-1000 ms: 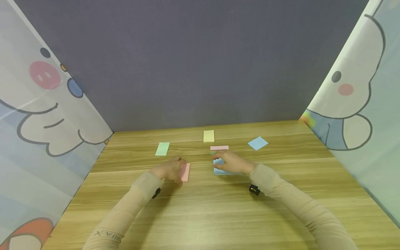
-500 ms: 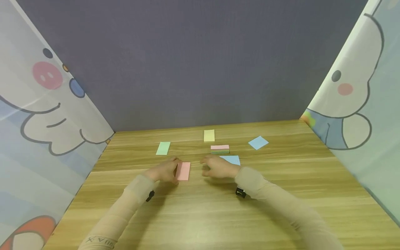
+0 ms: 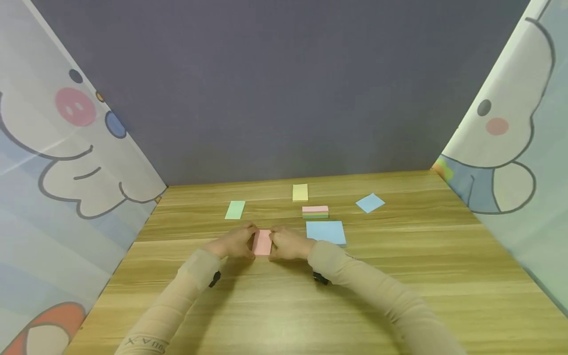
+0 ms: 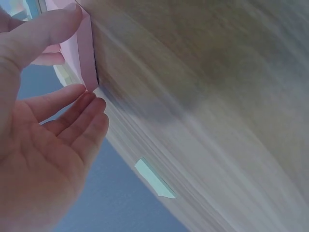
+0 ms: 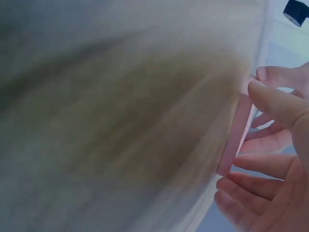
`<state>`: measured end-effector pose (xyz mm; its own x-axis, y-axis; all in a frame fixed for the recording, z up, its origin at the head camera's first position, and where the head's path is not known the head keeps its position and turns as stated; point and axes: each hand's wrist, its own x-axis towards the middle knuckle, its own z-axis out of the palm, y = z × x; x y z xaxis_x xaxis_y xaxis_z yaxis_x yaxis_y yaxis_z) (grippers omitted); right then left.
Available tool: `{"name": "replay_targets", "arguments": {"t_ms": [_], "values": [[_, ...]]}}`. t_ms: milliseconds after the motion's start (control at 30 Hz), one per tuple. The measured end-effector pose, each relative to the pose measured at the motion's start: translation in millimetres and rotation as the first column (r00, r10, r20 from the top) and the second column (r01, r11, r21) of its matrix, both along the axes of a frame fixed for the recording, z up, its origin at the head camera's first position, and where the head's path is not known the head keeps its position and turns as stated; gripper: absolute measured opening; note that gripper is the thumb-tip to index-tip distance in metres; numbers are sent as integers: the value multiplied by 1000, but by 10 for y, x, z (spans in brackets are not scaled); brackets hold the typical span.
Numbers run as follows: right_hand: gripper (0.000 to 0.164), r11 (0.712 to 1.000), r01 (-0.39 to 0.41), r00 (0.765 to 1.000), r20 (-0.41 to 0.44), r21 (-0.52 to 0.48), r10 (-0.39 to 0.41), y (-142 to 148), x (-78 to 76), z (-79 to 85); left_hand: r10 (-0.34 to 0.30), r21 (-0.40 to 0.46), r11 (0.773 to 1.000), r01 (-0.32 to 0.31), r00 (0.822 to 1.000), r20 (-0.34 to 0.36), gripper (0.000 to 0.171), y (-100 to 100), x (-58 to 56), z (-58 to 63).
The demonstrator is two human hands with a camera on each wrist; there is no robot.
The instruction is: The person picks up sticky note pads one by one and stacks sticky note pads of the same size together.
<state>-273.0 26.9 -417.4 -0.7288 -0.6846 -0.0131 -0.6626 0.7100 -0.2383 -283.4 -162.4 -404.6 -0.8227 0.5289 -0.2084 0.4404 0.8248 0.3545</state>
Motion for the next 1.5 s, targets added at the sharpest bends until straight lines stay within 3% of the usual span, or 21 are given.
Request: {"name": "replay_targets", "arguments": {"t_ms": [200, 567, 900, 1100, 1300, 1500], "values": [[29, 999, 38, 999, 10, 7, -38, -7, 21, 28, -10, 13, 1000, 10, 1000, -16, 71, 4, -3, -17], [28, 1000, 24, 999, 34, 16, -25, 25, -54, -8, -23, -6, 1000, 23, 999, -26, 64, 54, -13, -21], [29, 997, 71, 996, 56, 29, -72, 148, -80, 44, -37, 52, 998, 38, 999, -17, 58, 184, -47, -4], [26, 997, 80, 995, 55, 24, -81, 214, -117, 41, -22, 57, 998, 22, 1000, 7, 60, 246, -73, -22], [25, 997, 79, 995, 54, 18, -80, 283, -156, 38, -47, 60, 997, 47, 999, -13, 59, 318, -104, -11], [26, 997, 80, 992, 95, -12, -79, 350, -193, 53, -45, 60, 997, 44, 999, 0, 65, 385, -154, -25]]}}
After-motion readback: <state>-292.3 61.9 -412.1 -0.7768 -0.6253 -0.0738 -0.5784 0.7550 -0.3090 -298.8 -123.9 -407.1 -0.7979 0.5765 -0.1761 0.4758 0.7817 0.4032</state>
